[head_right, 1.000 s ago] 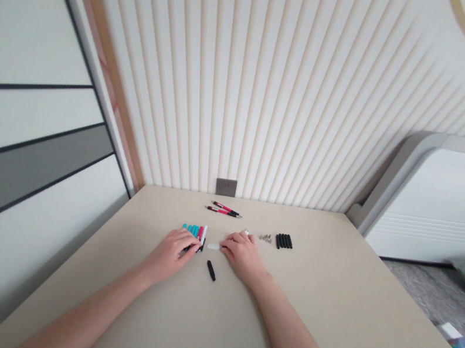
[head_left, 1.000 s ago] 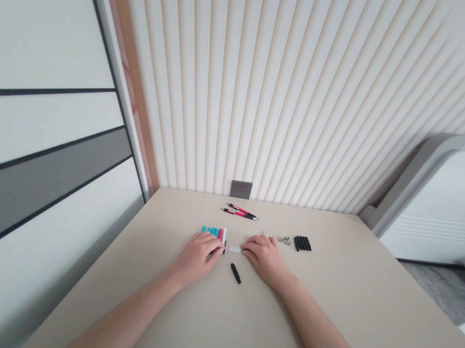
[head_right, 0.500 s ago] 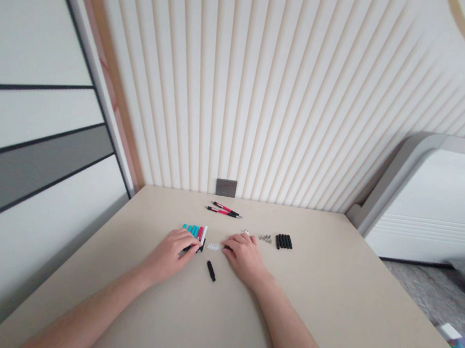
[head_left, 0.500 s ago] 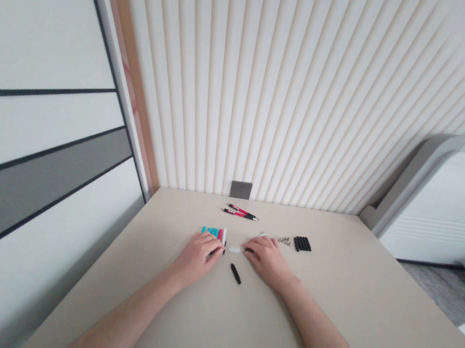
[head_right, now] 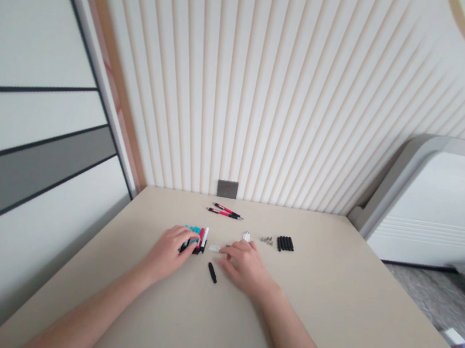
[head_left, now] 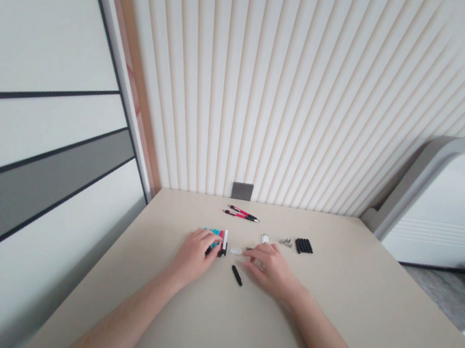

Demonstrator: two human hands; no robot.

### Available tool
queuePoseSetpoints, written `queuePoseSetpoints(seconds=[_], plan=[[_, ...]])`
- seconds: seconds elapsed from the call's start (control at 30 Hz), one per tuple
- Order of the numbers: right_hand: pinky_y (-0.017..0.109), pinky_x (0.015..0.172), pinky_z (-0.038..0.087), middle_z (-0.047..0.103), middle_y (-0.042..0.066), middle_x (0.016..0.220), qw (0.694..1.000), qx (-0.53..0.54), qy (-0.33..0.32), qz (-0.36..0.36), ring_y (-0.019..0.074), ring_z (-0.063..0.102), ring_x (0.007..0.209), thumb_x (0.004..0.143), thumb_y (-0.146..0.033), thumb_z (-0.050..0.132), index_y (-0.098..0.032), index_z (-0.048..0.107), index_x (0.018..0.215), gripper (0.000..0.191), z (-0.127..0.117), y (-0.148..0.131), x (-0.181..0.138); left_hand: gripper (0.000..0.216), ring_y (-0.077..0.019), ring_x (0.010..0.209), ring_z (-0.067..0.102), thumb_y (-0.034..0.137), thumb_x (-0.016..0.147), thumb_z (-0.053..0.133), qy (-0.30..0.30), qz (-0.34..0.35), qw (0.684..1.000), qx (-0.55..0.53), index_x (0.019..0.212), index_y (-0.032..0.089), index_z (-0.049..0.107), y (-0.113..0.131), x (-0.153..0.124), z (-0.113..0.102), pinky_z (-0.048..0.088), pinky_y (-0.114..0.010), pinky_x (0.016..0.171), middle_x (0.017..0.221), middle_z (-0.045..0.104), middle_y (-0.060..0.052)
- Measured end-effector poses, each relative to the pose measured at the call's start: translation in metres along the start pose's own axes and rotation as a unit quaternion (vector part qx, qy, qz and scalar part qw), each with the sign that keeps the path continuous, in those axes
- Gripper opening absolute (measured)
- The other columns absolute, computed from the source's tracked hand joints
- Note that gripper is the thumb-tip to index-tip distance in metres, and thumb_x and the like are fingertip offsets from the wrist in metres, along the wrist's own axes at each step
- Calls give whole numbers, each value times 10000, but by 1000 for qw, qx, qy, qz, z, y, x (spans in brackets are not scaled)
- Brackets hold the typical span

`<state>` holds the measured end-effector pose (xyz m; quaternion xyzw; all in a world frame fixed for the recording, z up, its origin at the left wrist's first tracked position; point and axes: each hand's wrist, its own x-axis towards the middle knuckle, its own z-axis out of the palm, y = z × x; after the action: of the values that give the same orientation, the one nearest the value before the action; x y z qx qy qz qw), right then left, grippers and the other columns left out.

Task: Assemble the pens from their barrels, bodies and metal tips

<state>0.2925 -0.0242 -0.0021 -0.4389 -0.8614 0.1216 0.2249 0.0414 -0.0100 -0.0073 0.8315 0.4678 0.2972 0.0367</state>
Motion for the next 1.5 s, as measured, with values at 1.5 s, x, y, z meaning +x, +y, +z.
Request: queuePoseSetpoints(seconds=[1.5], plan=[[299, 580, 457, 661, 48, 727, 846, 243, 349, 321, 169, 580, 612, 703, -587, 671, -107, 654, 1167, 668, -54, 183, -60, 343, -214, 1245, 507, 153, 933, 516, -120, 61, 989, -55, 1227, 285, 634, -28, -2, 13, 399, -462, 1102, 1286, 609, -36]])
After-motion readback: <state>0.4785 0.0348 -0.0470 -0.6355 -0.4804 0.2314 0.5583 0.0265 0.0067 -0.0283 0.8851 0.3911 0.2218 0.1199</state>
